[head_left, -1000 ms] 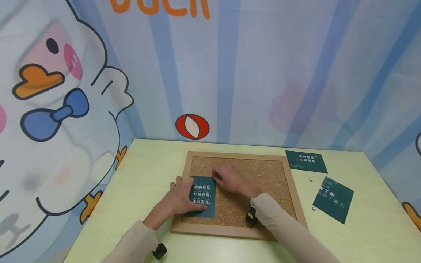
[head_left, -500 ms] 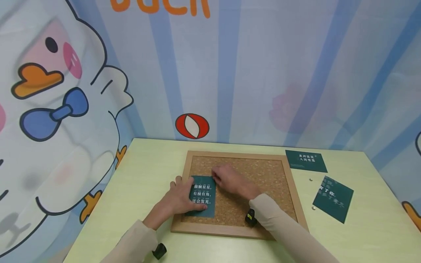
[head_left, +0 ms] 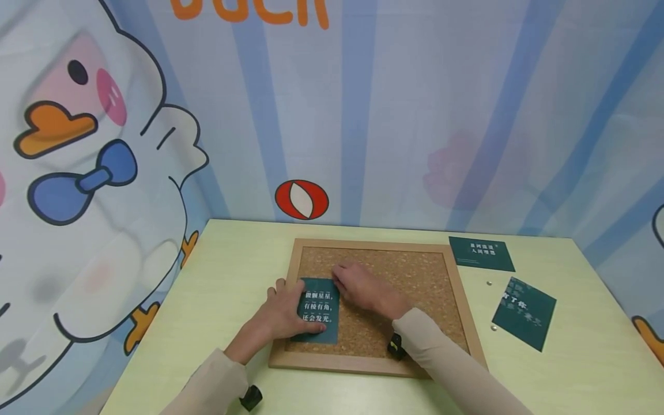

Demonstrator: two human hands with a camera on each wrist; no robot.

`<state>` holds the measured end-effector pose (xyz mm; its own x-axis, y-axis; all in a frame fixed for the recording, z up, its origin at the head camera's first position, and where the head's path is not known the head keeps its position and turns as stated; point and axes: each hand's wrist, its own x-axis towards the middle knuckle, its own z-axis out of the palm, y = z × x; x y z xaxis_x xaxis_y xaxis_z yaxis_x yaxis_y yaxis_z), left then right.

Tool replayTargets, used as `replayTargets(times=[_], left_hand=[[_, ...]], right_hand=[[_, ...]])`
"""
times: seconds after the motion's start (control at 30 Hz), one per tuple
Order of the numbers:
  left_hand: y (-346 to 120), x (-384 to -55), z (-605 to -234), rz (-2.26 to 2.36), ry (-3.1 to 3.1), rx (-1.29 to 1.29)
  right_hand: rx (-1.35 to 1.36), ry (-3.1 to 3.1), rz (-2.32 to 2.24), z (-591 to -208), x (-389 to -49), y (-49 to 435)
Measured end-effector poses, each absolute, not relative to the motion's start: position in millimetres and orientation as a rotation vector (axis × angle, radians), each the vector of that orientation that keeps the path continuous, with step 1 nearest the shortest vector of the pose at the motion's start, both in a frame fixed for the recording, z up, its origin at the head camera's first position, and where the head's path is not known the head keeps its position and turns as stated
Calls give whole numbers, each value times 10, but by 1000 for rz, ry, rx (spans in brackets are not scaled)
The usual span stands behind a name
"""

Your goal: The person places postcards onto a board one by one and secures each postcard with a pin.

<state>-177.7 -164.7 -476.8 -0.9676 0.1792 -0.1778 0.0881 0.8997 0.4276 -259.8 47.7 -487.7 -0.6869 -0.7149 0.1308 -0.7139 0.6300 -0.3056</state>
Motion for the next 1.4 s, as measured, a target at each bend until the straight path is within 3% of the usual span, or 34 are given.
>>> replayTargets(times=[0.5, 1.4], left_hand=[[-1655, -1778, -4797, 626, 2857, 222], [-1675, -1801, -4838, 627, 2868, 207]], right_hand=[[-1140, 2723, -808, -4853, -2687, 513], [-959, 2624, -914, -4779, -2710, 492]])
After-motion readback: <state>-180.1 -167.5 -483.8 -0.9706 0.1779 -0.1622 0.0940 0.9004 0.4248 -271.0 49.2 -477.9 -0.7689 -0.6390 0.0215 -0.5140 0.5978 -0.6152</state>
